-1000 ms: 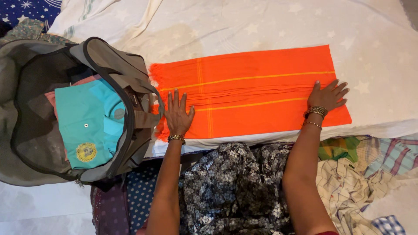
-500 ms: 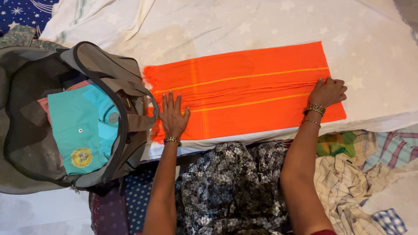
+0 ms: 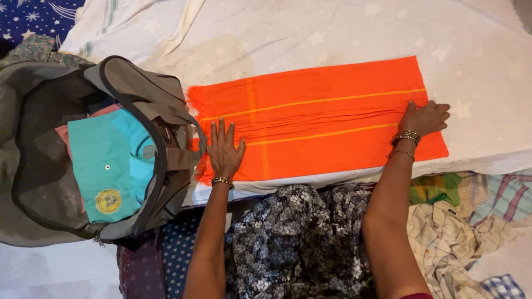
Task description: The person folds an orange cloth by hand on a bed.
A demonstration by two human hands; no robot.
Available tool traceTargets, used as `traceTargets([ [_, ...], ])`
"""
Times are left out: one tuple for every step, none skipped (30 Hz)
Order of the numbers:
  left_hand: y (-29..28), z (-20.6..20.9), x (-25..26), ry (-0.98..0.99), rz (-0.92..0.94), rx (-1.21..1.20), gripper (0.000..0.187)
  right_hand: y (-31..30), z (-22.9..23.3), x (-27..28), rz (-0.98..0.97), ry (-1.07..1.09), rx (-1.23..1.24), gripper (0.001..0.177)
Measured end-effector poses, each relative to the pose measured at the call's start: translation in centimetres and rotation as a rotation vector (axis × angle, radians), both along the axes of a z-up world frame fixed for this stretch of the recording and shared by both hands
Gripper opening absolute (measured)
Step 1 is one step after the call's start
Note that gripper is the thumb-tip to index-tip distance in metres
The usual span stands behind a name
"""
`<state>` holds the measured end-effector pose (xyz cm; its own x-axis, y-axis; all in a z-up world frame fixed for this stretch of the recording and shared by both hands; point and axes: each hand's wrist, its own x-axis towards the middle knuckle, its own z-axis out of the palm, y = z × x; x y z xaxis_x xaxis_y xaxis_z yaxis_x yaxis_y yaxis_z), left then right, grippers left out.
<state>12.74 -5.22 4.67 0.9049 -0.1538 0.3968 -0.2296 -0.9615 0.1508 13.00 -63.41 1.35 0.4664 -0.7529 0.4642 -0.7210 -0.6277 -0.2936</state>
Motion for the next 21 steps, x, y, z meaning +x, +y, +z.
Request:
traceTargets([
  [0.0, 0.1, 0.0, 0.002, -0.007, -0.014, 0.060, -0.2, -0.2, 0.2, 0.003, 0.000, 0.001, 0.044],
  [0.0, 0.2, -0.1, 0.007, -0.012, -0.030, 0.061, -0.4, -0.4, 0.3, -0.016, 0.024, -0.027, 0.035],
  [0.0, 0.3, -0.2, 0.009, -0.008, -0.030, 0.061, -0.6, -0.5, 0.4, -0.035, 0.048, -0.056, 0.027],
  [0.0, 0.4, -0.2, 0.056, -0.005, -0.062, 0.061, -1.0, -0.3, 0.4, -0.027, 0.048, -0.057, 0.027],
  [0.0, 0.4, -0.1, 0.102, -0.002, -0.095, 0.062, -1.4, 0.0, 0.3, -0.066, 0.080, -0.046, 0.023],
  [0.0, 0.3, -0.1, 0.101, 0.014, -0.096, 0.062, -1.1, 0.2, 0.7, -0.098, 0.111, -0.035, 0.021],
  [-0.1, 0.2, 0.0, 0.071, -0.006, -0.095, 0.062, -0.7, 0.4, 0.7, -0.082, 0.110, -0.036, 0.021],
  [0.0, 0.0, 0.1, 0.038, -0.026, -0.094, 0.062, -0.4, 0.9, 0.4, -0.092, 0.066, -0.013, 0.027],
  [0.1, -0.1, 0.0, 0.034, -0.010, -0.093, 0.062, -0.3, 1.6, 0.2, -0.103, 0.024, 0.011, 0.035],
  [0.1, -0.3, 0.0, 0.019, -0.008, -0.076, 0.062, 0.0, 2.1, -0.1, -0.096, 0.022, 0.012, 0.035],
  [0.2, -0.4, 0.0, 0.004, -0.007, -0.058, 0.061, 0.5, 2.4, -0.3, -0.071, 0.073, -0.002, 0.041],
  [0.2, -0.6, 0.0, 0.003, -0.007, -0.057, 0.061, 0.8, 2.5, -0.5, -0.053, 0.125, -0.018, 0.048],
  [0.1, -0.7, 0.0, -0.004, -0.003, -0.055, 0.061, 0.9, 2.5, -0.4, -0.053, 0.124, -0.016, 0.048],
  [0.2, -0.8, 0.0, -0.012, 0.002, -0.052, 0.060, 0.8, 2.4, -0.2, -0.069, 0.142, -0.008, 0.038],
  [0.2, -0.8, 0.1, -0.013, 0.002, -0.050, 0.060, 0.7, 2.1, 0.0, -0.085, 0.160, 0.001, 0.030],
  [0.2, -0.8, 0.1, 0.001, 0.006, -0.035, 0.061, 0.4, 1.8, 0.0, -0.084, 0.160, 0.001, 0.030],
  [0.2, -0.8, 0.2, 0.014, 0.010, -0.020, 0.062, 0.2, 1.5, 0.1, -0.090, 0.183, -0.033, 0.026],
  [0.2, -0.7, 0.2, 0.013, 0.009, -0.021, 0.062, 0.0, 1.2, 0.1, -0.097, 0.205, -0.070, 0.022],
  [0.2, -0.6, 0.3, 0.019, 0.005, -0.033, 0.062, 0.0, 1.0, 0.3, -0.098, 0.204, -0.070, 0.022],
  [0.1, -0.5, 0.3, 0.027, -0.001, -0.046, 0.062, -0.2, 0.9, 0.4, -0.110, 0.218, -0.060, 0.021],
  [0.1, -0.4, 0.2, 0.029, -0.004, -0.049, 0.062, -0.2, 0.8, 0.5, -0.122, 0.231, -0.049, 0.020],
])
